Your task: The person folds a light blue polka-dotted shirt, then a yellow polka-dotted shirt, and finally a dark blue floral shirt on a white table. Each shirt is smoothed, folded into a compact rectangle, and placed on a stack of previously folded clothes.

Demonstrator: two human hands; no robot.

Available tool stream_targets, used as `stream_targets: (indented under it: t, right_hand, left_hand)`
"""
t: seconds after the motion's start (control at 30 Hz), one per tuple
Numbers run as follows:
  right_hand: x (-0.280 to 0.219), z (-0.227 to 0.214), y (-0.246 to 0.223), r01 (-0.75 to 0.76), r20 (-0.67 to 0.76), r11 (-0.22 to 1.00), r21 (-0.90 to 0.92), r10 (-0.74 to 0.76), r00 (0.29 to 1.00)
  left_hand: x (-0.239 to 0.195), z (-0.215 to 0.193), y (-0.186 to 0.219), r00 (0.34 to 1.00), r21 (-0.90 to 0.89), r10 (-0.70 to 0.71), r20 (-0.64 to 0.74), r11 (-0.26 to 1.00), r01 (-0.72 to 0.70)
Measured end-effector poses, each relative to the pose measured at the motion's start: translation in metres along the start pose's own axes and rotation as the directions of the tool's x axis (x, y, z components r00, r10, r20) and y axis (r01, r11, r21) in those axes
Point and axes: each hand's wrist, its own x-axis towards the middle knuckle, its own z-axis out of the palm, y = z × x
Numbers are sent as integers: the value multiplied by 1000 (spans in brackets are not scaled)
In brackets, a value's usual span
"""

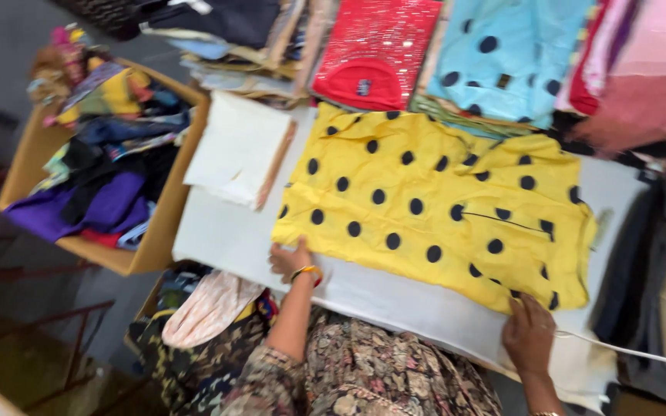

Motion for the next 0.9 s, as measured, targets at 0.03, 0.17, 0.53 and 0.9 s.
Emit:
stream_targets:
  t: [0.03,0.17,0.53,0.9]
  right_hand:
    - [1,3,3,-1,2,1000,-20,1,1000]
    - [3,6,16,-13,-17,998,-69,12,1000]
    - [13,-26,26,-17,-37,994,-104,14,999]
    - [-14,-35,0,-64,62,997,-34,66,996]
  left_hand:
    - [-3,-5,11,1000,12,-23,6,1000,23]
    - [-9,-37,53,981,175,-106,162,982,77]
    - [58,2,-16,914,-850,363,183,526,-39]
    - [52,-33,-42,888,-685,420,188,704,-188]
